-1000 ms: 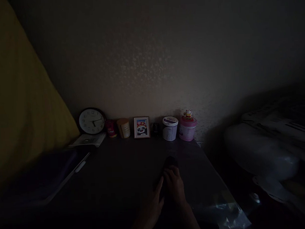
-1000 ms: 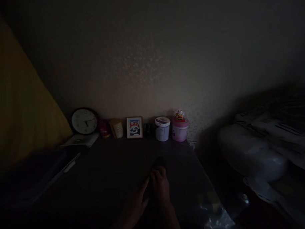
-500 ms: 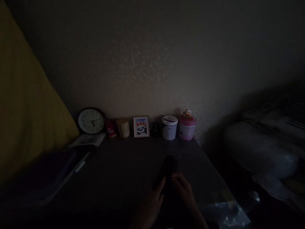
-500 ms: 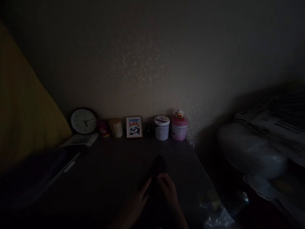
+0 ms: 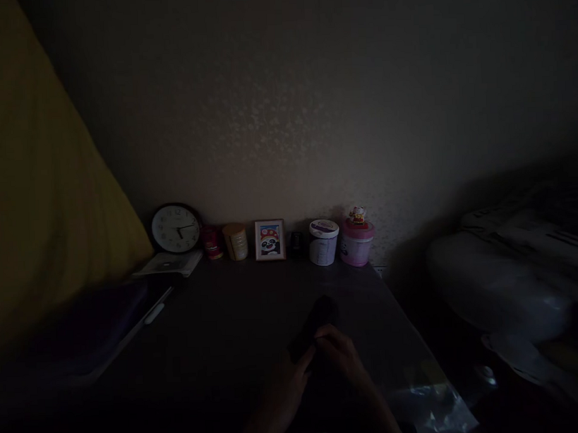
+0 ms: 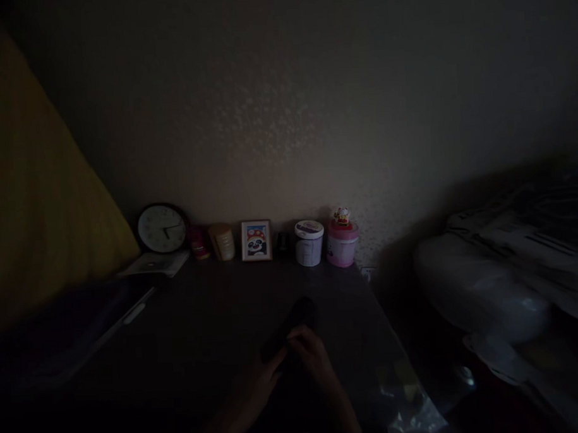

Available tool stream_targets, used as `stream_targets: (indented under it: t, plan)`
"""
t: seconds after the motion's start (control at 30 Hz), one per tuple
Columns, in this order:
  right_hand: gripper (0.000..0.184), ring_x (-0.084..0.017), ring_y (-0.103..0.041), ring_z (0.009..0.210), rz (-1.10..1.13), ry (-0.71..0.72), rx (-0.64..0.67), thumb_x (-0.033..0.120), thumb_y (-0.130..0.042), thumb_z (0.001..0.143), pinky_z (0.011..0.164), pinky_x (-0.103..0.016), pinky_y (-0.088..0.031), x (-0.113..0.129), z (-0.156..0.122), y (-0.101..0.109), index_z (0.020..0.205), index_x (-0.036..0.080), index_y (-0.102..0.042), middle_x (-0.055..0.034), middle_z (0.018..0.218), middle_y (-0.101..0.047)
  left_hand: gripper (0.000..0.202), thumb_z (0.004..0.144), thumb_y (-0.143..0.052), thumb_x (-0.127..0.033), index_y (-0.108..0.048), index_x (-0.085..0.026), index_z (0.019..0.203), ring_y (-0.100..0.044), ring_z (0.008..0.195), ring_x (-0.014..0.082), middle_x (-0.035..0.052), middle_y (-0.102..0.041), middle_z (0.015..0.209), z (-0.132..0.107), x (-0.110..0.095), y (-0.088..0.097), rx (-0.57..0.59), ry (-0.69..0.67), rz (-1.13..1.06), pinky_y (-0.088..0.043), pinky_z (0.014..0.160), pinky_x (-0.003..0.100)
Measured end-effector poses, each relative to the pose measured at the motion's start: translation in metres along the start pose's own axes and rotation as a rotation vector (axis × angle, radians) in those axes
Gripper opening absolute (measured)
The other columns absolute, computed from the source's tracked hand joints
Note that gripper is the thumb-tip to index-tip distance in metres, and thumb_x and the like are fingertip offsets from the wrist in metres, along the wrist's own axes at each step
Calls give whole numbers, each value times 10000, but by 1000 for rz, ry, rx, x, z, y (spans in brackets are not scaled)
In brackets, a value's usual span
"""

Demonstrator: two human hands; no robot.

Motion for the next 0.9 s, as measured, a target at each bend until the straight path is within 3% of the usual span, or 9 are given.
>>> stream_targets:
  t: [0.27, 0.4, 0.53, 0.73, 0.9]
  plan:
    - [155, -150, -563, 806, -286, 108, 78, 233, -475, 781, 740, -260, -436, -1, 25, -14, 776, 202, -627, -24, 836, -591, 470, 855, -339, -276, -307, -362, 1315, -539, 1047, 240, 103, -506, 1218, -2, 6, -8, -36, -29, 10, -429, 865, 392]
    - [213, -154, -570, 803, -455, 79, 43, 150, -496, 718, 714, -258, -442, -4, 31, -22, 892, 216, -601, -21, 876, -610, 526, 851, -341, -312, -241, -241, 1363, -449, 1169, 252, 142, -412, 1323, -6, 8, -3, -91, 36, 7, -357, 961, 424]
    - [151, -153, -569, 784, -591, 130, 21, 186, -482, 768, 684, -246, -438, 3, 31, -29, 850, 228, -602, -29, 872, -595, 558, 845, -338, -275, -222, -111, 1365, -286, 1288, 240, 160, -311, 1395, -6, 12, -5, -84, 85, 25, -233, 1053, 425]
    - [191, -144, -566, 804, -588, 181, -70, 229, -397, 850, 697, -244, -437, 23, 23, -22, 862, 221, -588, -40, 905, -575, 561, 845, -335, -289, -213, -127, 1369, -345, 1260, 214, 153, -310, 1397, 0, 19, -12, -107, 103, -92, -307, 1019, 365]
    - [248, -152, -551, 823, -631, 315, 102, 198, -364, 863, 714, -255, -429, 26, 18, -40, 840, 230, -609, -32, 854, -601, 559, 844, -347, -309, -241, -123, 1360, -367, 1245, 216, 155, -354, 1369, 0, 21, -10, -135, 115, -119, -309, 1013, 350]
Point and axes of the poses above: each hand's wrist, its own z-axis towards the middle knuckle, its own y-axis out of the back of the hand, x = y × z, the point moved 6 cm from there along z, towards the middle knuckle
